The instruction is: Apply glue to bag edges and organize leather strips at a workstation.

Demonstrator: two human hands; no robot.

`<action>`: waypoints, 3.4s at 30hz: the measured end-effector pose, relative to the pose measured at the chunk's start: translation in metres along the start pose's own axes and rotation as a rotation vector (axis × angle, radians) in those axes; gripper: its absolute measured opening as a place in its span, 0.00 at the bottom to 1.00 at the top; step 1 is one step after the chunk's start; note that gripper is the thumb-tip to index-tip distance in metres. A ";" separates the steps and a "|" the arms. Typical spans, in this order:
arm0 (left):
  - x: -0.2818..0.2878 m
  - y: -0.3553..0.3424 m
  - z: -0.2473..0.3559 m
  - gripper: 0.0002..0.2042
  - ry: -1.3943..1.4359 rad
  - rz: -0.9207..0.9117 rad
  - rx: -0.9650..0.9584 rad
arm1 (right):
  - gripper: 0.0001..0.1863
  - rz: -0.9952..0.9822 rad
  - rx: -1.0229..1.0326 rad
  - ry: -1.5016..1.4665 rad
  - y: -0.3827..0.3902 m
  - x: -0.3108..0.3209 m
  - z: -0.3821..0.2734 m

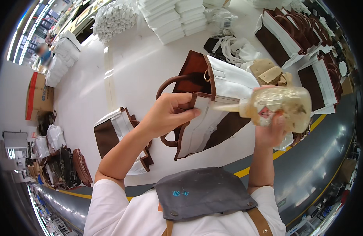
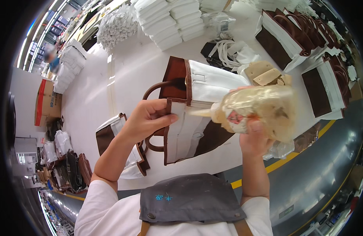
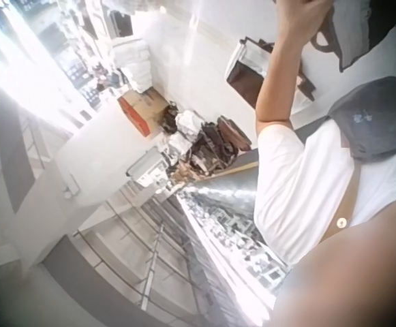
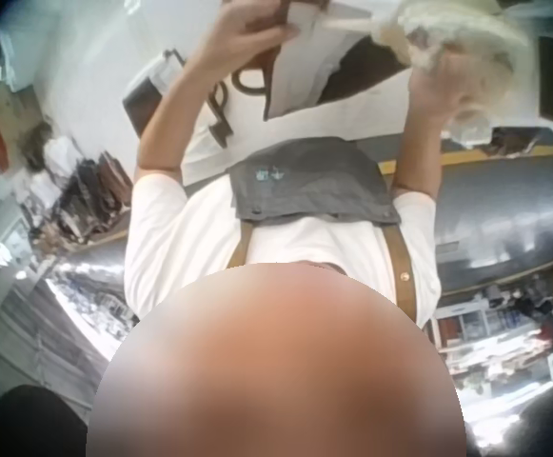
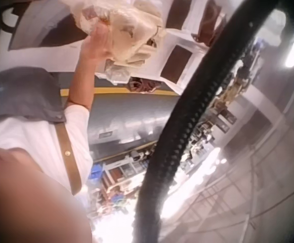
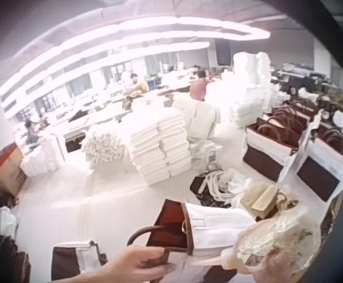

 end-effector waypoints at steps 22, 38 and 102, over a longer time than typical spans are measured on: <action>0.010 -0.033 0.010 0.21 0.392 0.020 0.102 | 0.22 0.124 -0.928 -1.302 0.098 -0.006 0.088; -0.044 0.039 -0.022 0.15 0.124 0.032 0.451 | 0.22 0.207 -0.784 -1.344 0.128 0.009 0.099; -0.040 0.043 -0.027 0.12 0.045 0.051 0.258 | 0.39 -0.086 -0.097 -0.009 0.121 0.024 0.016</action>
Point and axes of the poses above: each hand's wrist, its own y-axis away from the middle knuckle, its own x-axis out of the back of the hand, z = x × y, the point moved 2 cm from there along -y, towards the middle knuckle, and after that the axes turned 10 degrees about -x, right-handed, at the moved point
